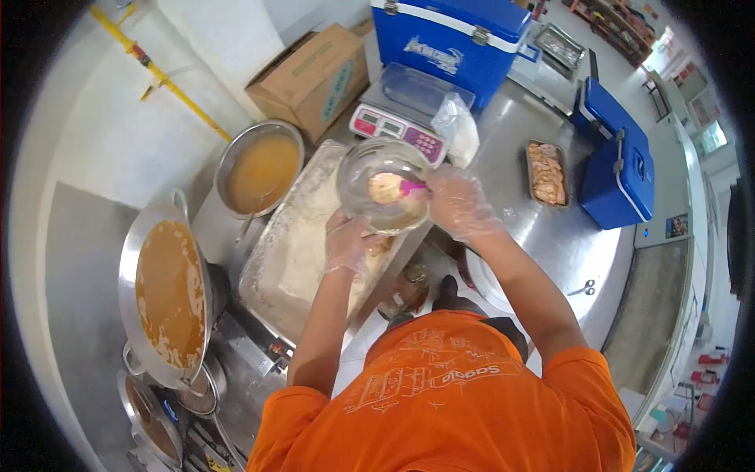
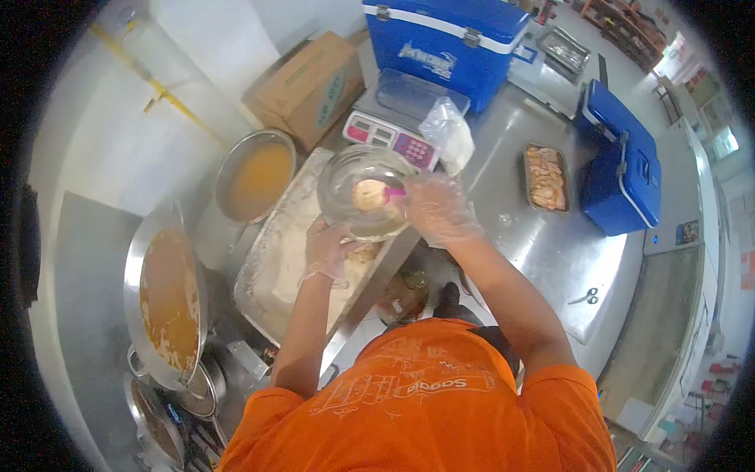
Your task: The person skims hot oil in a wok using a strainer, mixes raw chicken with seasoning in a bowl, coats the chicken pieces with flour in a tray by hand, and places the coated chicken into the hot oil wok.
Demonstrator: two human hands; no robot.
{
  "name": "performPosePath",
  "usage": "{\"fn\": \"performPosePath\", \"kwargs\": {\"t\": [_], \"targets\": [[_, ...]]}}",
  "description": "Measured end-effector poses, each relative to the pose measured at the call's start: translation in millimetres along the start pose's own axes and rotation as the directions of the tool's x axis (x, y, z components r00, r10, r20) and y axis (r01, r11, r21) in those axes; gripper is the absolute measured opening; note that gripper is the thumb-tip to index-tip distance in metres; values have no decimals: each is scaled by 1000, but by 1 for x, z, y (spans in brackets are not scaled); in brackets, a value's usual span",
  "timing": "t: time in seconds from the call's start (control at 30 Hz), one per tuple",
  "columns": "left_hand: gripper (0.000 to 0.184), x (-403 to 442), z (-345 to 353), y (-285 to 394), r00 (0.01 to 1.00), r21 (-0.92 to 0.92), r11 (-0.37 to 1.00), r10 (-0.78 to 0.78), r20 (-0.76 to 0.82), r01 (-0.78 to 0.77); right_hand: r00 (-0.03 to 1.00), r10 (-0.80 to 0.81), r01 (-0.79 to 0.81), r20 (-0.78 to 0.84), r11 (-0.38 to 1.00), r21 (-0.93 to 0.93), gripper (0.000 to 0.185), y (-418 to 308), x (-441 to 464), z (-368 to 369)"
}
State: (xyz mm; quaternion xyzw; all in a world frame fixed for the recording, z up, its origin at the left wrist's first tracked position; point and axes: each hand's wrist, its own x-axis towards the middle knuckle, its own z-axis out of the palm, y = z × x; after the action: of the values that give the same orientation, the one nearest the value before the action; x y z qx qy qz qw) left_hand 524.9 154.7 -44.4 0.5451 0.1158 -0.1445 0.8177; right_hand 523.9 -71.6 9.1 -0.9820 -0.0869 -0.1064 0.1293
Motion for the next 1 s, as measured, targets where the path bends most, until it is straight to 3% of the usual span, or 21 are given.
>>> {"fn": "performPosePath", "kwargs": {"t": [0.03, 0.1, 0.17, 0.2, 0.27, 0.3, 0.37, 0.47, 0.53, 0.57, 0.6, 0.7, 0.77, 0.8, 0.83, 0.87, 0.9, 0.93, 0.97, 1.0], "targets": [[30, -1, 21, -8, 997, 28, 998, -63, 49, 62, 997, 75, -75, 16, 997, -11, 38, 5, -8, -26], [27, -4, 65, -24, 978, 77, 983, -172, 114, 164, 997, 47, -42, -67, 996, 74, 48, 56, -38, -37], [24, 6, 97, -70, 909, 139, 939, -340, 242, 314, 964, 254, -236, -75, 953, 191, 61, 115, -73, -43], [24, 20, 105, -116, 905, 246, 964, -188, 380, 97, 944, 325, -294, -63, 911, 289, 67, 136, -87, -53], [24, 47, 121, -207, 782, 300, 872, 139, 608, -388, 915, 402, -353, 34, 755, 552, 72, 170, -115, -67], [25, 37, 158, -207, 828, 163, 895, -445, 340, 414, 883, 459, -411, 96, 658, 631, 71, 196, -132, -60], [25, 51, 180, -242, 809, 213, 891, -453, 375, 401, 819, 475, -561, 322, 542, 626, 70, 222, -147, -65], [15, 67, 203, -292, 911, 67, 959, -282, 300, 274, 752, 474, -656, 458, 468, 592, 85, 234, -154, -63], [16, 67, 196, -283, 947, 416, 897, -251, 201, 149, 804, 415, -585, 426, 423, 692, 108, 218, -142, -57], [16, 64, 192, -276, 961, 579, 807, -238, 144, 113, 858, 349, -500, 378, 392, 772, 101, 203, -130, -53], [19, 61, 180, -273, 974, 586, 804, -199, 108, 99, 899, 290, -417, 327, 343, 842, 95, 194, -118, -45], [30, 28, 128, -250, 999, 149, 988, 36, 7, -36, 900, 111, -436, 421, 226, 871, 99, 171, -73, -19], [32, -52, 108, -124, 950, 289, 956, 142, -278, -59, 937, -2, -328, 350, 348, 878, 94, 157, -39, 23], [27, -83, 88, -89, 910, 406, 914, 177, -376, -10, 949, -60, -262, 311, 402, 877, 92, 147, -20, 48], [32, -96, 46, -98, 788, 595, 802, 400, -469, -52, 959, -82, -184, 271, 548, 816, 90, 133, -2, 69], [37, -109, 5, -108, 608, 754, 657, 594, -528, 13, 967, -109, -97, 229, 675, 731, 89, 113, 17, 89], [21, -117, -36, -108, 277, 685, 689, 724, -632, -236, 973, -141, -5, 184, 781, 625, 88, 95, 32, 109], [24, -124, -92, -117, 79, 721, 644, 757, -648, -254, 974, -167, 56, 154, 835, 547, 88, 85, 47, 133], [31, -145, -122, -111, -45, 821, 570, 822, -568, 45, 974, -190, 115, 120, 880, 461, 89, 76, 67, 159], [38, -167, -151, -104, -167, 787, 501, 865, -473, 360, 975, -212, 172, 70, 913, 371, 87, 64, 79, 170]]}}
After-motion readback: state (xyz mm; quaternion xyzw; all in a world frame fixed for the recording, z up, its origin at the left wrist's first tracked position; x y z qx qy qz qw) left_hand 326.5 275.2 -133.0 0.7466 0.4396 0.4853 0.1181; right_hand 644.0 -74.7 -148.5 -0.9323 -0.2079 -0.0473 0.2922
